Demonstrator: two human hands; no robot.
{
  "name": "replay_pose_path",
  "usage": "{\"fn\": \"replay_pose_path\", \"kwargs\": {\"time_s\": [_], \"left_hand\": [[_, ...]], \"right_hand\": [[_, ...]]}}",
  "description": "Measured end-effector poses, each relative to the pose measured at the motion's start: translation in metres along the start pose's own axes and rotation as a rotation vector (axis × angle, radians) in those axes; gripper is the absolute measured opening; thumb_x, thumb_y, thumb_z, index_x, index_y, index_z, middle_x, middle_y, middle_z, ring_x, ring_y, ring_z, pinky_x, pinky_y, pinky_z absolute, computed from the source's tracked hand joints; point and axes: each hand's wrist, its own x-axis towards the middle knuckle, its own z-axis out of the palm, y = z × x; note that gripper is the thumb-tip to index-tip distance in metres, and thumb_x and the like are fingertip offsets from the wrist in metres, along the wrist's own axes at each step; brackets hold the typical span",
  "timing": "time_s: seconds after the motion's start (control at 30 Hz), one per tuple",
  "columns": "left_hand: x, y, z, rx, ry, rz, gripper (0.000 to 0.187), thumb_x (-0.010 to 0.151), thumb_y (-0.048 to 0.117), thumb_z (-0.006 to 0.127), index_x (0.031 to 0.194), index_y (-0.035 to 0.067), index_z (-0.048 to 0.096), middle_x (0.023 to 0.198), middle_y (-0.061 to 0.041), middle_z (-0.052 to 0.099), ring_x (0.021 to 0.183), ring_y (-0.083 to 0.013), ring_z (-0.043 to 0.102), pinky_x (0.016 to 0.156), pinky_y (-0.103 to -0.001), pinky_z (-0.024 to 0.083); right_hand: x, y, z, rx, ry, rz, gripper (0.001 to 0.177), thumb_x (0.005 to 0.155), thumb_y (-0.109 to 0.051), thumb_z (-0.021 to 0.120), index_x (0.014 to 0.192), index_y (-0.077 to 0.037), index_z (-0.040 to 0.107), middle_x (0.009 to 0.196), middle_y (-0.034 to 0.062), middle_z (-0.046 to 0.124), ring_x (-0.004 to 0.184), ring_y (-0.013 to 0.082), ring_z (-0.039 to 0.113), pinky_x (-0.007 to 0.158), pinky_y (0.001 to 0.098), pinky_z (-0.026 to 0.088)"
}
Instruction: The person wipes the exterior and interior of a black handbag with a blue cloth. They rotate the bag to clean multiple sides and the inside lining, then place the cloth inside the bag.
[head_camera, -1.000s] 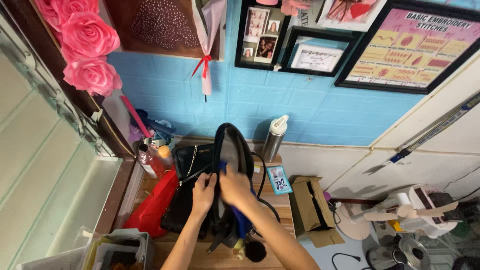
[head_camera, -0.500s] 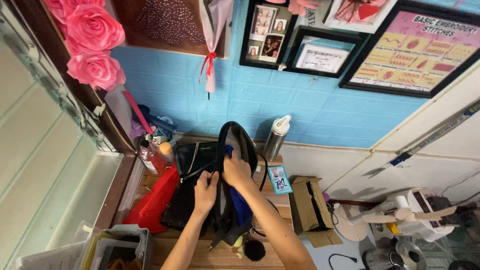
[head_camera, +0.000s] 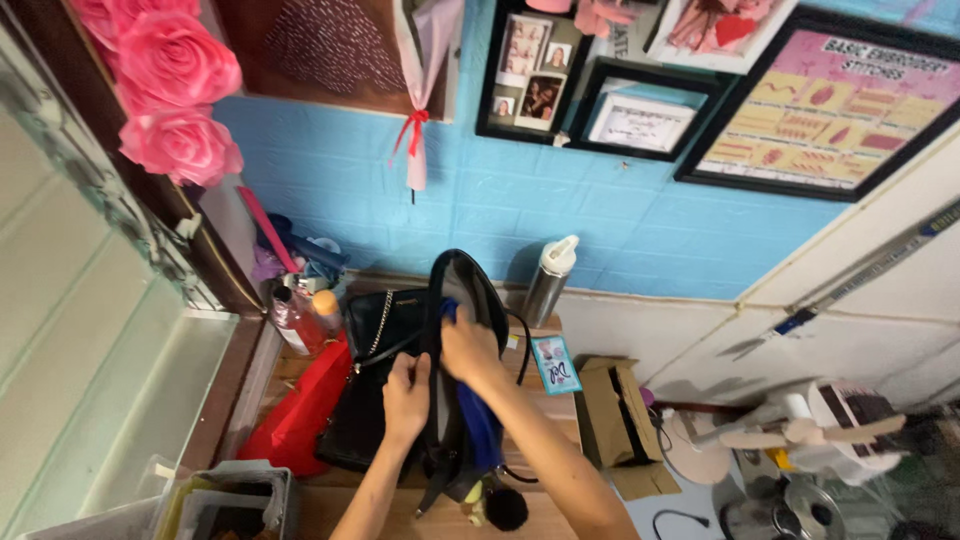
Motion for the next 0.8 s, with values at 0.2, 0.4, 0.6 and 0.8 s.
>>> {"fn": "replay_pose_path", "kwargs": {"time_s": [0.2,0.4,0.6,0.8], "left_hand": [[0.008,-0.003,-0.005,0.008,0.008,0.000,0.032,0.099,0.029,0.065,0.087,0.000,0.059,0.070,-0.020,0.066,0.063,-0.0246,0.062,0.063,-0.039,0.051],[0.002,-0.006,-0.002,0.002,0.047,-0.034,0.031,0.099,0.030,0.062,0.087,0.001,0.059,0.072,-0.018,0.070,0.065,-0.0289,0.071,0.063,-0.041,0.051],[-0.006,0.001,0.004,0.033,0.025,0.034,0.031,0.100,0.030,0.062,0.088,0.002,0.057,0.071,-0.021,0.066,0.065,-0.0307,0.069,0.059,-0.041,0.051],[0.002,-0.016,0.004,0.000,0.011,0.011,0.029,0.099,0.027,0.064,0.087,0.002,0.057,0.066,-0.021,0.059,0.059,-0.0229,0.058,0.058,-0.040,0.050]], "right_hand": [[-0.014,-0.013,0.005,-0.074,0.149,-0.105,0.031,0.080,-0.011,0.069,0.109,0.000,0.067,0.133,0.0293,0.056,0.099,0.0457,0.070,0.076,0.0524,0.060],[-0.074,-0.021,0.005,-0.060,-0.290,-0.151,0.035,0.086,-0.014,0.066,0.118,0.001,0.064,0.128,0.0243,0.058,0.099,0.0419,0.071,0.080,0.0530,0.059],[0.029,0.015,0.005,-0.080,-0.087,0.000,0.028,0.081,-0.015,0.070,0.106,-0.002,0.070,0.133,0.0282,0.053,0.092,0.0439,0.071,0.078,0.0518,0.060],[0.044,0.006,0.011,-0.124,0.097,-0.022,0.023,0.091,-0.014,0.059,0.109,-0.003,0.069,0.138,0.0309,0.051,0.089,0.0429,0.072,0.073,0.0530,0.059]]}}
